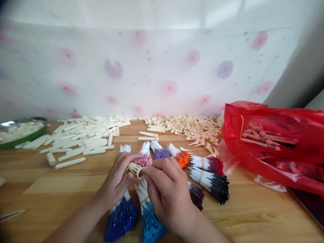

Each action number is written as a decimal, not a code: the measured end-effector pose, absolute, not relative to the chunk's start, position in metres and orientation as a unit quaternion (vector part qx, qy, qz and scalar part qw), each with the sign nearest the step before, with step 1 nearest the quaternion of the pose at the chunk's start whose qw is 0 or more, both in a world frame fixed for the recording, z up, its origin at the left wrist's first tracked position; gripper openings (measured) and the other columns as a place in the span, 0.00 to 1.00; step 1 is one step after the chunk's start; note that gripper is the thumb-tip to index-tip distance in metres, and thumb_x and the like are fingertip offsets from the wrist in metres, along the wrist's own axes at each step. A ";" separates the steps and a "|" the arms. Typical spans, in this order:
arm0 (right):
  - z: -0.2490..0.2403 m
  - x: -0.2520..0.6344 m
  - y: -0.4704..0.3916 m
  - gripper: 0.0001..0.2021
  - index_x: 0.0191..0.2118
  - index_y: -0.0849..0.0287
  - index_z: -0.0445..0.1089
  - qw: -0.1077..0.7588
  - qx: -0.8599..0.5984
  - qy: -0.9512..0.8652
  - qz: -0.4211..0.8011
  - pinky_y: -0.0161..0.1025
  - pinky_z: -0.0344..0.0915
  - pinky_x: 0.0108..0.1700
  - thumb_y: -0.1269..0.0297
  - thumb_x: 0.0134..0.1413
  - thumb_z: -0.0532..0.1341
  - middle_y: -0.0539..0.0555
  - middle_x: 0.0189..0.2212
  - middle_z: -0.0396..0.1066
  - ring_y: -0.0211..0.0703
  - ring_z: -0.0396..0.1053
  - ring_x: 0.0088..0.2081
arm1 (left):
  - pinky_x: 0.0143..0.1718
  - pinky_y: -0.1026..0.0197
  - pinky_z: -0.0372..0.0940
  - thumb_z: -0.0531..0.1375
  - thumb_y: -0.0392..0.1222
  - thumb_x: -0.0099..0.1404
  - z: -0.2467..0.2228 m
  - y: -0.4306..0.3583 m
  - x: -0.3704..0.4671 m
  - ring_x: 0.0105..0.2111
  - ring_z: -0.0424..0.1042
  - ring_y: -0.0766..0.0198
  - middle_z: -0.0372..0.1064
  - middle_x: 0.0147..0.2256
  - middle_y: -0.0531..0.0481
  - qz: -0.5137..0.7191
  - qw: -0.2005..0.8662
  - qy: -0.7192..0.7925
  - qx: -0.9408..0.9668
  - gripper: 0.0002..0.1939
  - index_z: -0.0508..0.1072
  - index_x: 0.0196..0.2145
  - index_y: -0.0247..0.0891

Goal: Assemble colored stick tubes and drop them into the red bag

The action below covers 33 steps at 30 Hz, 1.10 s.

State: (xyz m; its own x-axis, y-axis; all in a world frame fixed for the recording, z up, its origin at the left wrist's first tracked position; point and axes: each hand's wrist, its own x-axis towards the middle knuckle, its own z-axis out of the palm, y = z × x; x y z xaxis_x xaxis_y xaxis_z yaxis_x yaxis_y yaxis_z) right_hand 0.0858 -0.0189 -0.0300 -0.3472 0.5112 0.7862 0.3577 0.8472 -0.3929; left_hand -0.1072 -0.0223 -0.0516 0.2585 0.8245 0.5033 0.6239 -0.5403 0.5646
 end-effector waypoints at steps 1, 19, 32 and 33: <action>-0.031 0.086 -0.018 0.13 0.43 0.62 0.70 0.504 -0.266 -0.819 0.066 0.41 0.63 0.35 0.79 0.52 0.58 0.57 0.34 0.67 0.42 0.64 0.35 | 0.47 0.53 0.57 0.43 0.59 0.67 -0.053 -0.022 -0.107 0.46 0.60 0.53 0.62 0.44 0.43 0.397 0.121 0.466 0.781 0.26 0.63 0.51 0.40; -0.032 0.081 -0.016 0.05 0.31 0.58 0.66 0.515 -0.315 -0.764 0.229 0.36 0.62 0.35 0.74 0.55 0.57 0.51 0.29 0.66 0.38 0.64 0.33 | 0.38 0.54 0.57 0.45 0.58 0.66 -0.055 -0.026 -0.100 0.37 0.60 0.55 0.61 0.36 0.45 0.399 -0.017 0.503 0.766 0.24 0.70 0.39 0.38; -0.045 0.075 -0.014 0.06 0.36 0.54 0.75 0.541 -0.267 -0.576 0.551 0.34 0.66 0.39 0.67 0.53 0.60 0.50 0.32 0.69 0.38 0.69 0.36 | 0.38 0.54 0.57 0.47 0.57 0.66 -0.060 -0.020 -0.106 0.36 0.60 0.55 0.62 0.35 0.45 0.395 -0.073 0.526 0.750 0.22 0.71 0.41 0.38; -0.045 0.078 -0.011 0.07 0.36 0.54 0.75 0.541 -0.271 -0.580 0.546 0.35 0.66 0.40 0.67 0.53 0.61 0.50 0.32 0.70 0.38 0.69 0.36 | 0.38 0.54 0.57 0.47 0.55 0.67 -0.060 -0.019 -0.107 0.37 0.61 0.55 0.62 0.35 0.45 0.397 -0.053 0.526 0.750 0.21 0.71 0.41 0.38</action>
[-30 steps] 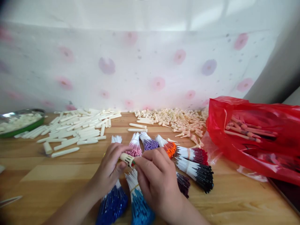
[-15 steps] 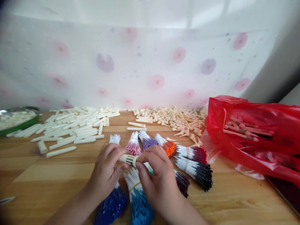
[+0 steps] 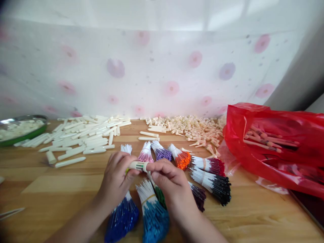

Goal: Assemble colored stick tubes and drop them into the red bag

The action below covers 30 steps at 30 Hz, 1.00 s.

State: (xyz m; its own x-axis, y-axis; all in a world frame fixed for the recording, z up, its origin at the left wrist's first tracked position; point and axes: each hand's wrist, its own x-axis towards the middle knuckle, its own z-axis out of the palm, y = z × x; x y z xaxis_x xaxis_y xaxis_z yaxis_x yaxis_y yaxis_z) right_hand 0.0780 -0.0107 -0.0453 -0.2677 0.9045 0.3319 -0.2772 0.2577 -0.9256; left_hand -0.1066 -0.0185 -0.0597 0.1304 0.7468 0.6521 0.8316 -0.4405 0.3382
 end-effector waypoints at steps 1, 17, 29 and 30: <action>-0.045 0.082 -0.008 0.07 0.37 0.54 0.75 0.548 -0.282 -0.586 0.526 0.36 0.65 0.40 0.67 0.53 0.61 0.50 0.33 0.71 0.39 0.69 0.37 | 0.39 0.55 0.57 0.48 0.54 0.67 -0.060 -0.017 -0.108 0.37 0.61 0.55 0.63 0.35 0.45 -0.403 0.033 -0.525 -0.749 0.20 0.70 0.40 0.37; -0.049 0.128 -0.067 0.05 0.36 0.59 0.72 0.223 -0.439 -0.850 0.189 0.38 0.63 0.39 0.69 0.57 0.58 0.54 0.33 0.69 0.42 0.66 0.37 | 0.26 0.67 0.56 0.60 0.43 0.58 -0.052 -0.014 -0.104 0.25 0.62 0.67 0.62 0.23 0.57 -0.265 -0.320 -0.448 -0.791 0.08 0.69 0.24 0.37; -0.038 0.103 -0.068 0.08 0.37 0.57 0.73 0.086 -0.467 -0.874 0.103 0.40 0.62 0.42 0.66 0.59 0.56 0.54 0.35 0.70 0.45 0.66 0.39 | 0.33 0.65 0.59 0.58 0.30 0.53 -0.065 -0.007 -0.106 0.29 0.69 0.65 0.72 0.27 0.55 -0.201 -0.279 -0.407 -0.846 0.09 0.76 0.27 0.40; -0.038 0.101 -0.067 0.07 0.36 0.57 0.73 0.074 -0.464 -0.878 0.094 0.41 0.62 0.42 0.65 0.58 0.57 0.54 0.35 0.70 0.46 0.66 0.39 | 0.32 0.65 0.59 0.58 0.31 0.53 -0.065 -0.007 -0.106 0.29 0.69 0.65 0.72 0.26 0.55 -0.199 -0.280 -0.407 -0.846 0.08 0.76 0.27 0.40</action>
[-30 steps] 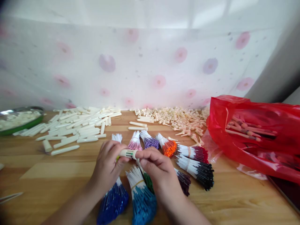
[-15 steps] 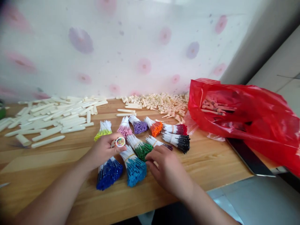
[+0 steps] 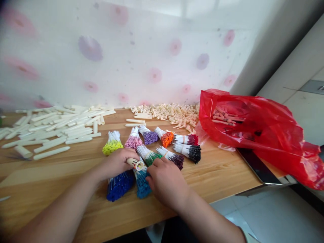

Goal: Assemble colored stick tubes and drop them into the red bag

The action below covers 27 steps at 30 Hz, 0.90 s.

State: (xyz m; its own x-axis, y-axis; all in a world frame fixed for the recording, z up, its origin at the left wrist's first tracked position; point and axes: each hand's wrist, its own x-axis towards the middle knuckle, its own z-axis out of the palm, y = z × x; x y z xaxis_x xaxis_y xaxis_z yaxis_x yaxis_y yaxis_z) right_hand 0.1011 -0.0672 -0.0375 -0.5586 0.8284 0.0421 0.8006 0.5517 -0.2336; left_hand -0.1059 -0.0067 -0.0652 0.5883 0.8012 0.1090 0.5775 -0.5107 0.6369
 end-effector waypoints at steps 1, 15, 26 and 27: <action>-0.036 0.099 -0.066 0.06 0.36 0.57 0.72 0.066 -0.460 -0.881 0.084 0.41 0.62 0.42 0.65 0.57 0.58 0.54 0.35 0.70 0.46 0.66 0.39 | 0.32 0.65 0.59 0.58 0.32 0.54 -0.065 -0.006 -0.106 0.29 0.69 0.65 0.72 0.26 0.55 0.199 0.281 0.408 0.846 0.07 0.76 0.27 0.40; -0.037 0.068 -0.069 0.06 0.34 0.61 0.71 -0.002 -0.488 -0.872 -0.031 0.39 0.64 0.30 0.72 0.55 0.57 0.58 0.32 0.72 0.50 0.70 0.35 | 0.32 0.65 0.59 0.59 0.32 0.52 -0.074 -0.002 -0.109 0.29 0.67 0.65 0.71 0.26 0.54 0.197 0.300 0.416 0.835 0.05 0.74 0.23 0.36; -0.039 0.065 -0.074 0.06 0.31 0.60 0.70 0.014 -0.557 -0.830 -0.023 0.37 0.61 0.29 0.70 0.55 0.56 0.56 0.30 0.73 0.47 0.72 0.33 | 0.29 0.65 0.56 0.59 0.34 0.50 -0.080 0.002 -0.109 0.27 0.65 0.65 0.67 0.23 0.55 0.200 0.293 0.425 0.833 0.03 0.72 0.21 0.36; -0.039 0.065 -0.074 0.07 0.30 0.60 0.70 0.013 -0.557 -0.830 -0.026 0.37 0.60 0.29 0.71 0.55 0.55 0.55 0.29 0.73 0.47 0.72 0.32 | 0.29 0.65 0.56 0.59 0.33 0.50 -0.080 0.002 -0.108 0.27 0.64 0.65 0.67 0.22 0.55 0.201 0.291 0.425 0.833 0.03 0.71 0.21 0.35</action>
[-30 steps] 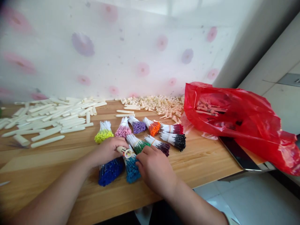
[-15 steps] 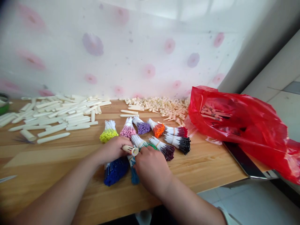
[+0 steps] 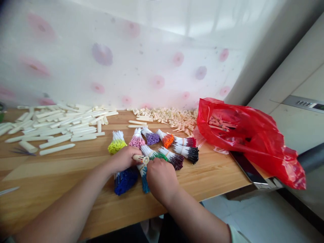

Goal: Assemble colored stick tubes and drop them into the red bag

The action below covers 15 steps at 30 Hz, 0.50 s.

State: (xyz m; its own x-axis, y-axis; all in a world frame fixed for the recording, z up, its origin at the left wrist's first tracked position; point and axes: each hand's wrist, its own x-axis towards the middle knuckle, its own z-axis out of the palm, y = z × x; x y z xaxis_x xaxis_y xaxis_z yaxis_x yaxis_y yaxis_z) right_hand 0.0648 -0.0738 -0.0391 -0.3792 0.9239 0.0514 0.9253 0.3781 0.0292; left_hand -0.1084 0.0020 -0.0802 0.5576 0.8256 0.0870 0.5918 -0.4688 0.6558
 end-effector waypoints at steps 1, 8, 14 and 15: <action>-0.040 0.064 -0.074 0.07 0.30 0.60 0.70 0.014 -0.557 -0.830 -0.029 0.36 0.59 0.28 0.72 0.54 0.55 0.55 0.29 0.73 0.46 0.72 0.32 | 0.29 0.65 0.55 0.58 0.33 0.49 -0.080 0.002 -0.108 0.26 0.64 0.65 0.66 0.22 0.55 0.201 0.289 0.426 0.833 0.03 0.71 0.20 0.35; -0.036 0.068 -0.079 0.08 0.30 0.60 0.69 0.030 -0.563 -0.825 -0.044 0.36 0.55 0.27 0.71 0.55 0.54 0.55 0.30 0.73 0.45 0.72 0.32 | 0.28 0.65 0.54 0.59 0.33 0.48 -0.081 0.001 -0.107 0.26 0.64 0.65 0.67 0.22 0.55 0.206 0.284 0.440 0.827 0.03 0.71 0.20 0.36; -0.004 0.127 -0.088 0.07 0.23 0.58 0.67 0.082 -0.577 -0.812 0.043 0.33 0.52 0.25 0.72 0.48 0.56 0.48 0.19 0.68 0.36 0.64 0.22 | 0.27 0.65 0.54 0.59 0.33 0.50 -0.072 -0.006 -0.104 0.25 0.64 0.65 0.66 0.22 0.55 0.246 0.270 0.463 0.807 0.05 0.70 0.18 0.37; 0.001 0.136 -0.087 0.07 0.23 0.58 0.66 0.096 -0.578 -0.807 0.068 0.32 0.51 0.24 0.72 0.48 0.56 0.47 0.18 0.67 0.35 0.62 0.21 | 0.28 0.65 0.54 0.59 0.34 0.51 -0.067 -0.008 -0.104 0.26 0.64 0.65 0.66 0.23 0.55 0.261 0.265 0.467 0.802 0.06 0.71 0.19 0.37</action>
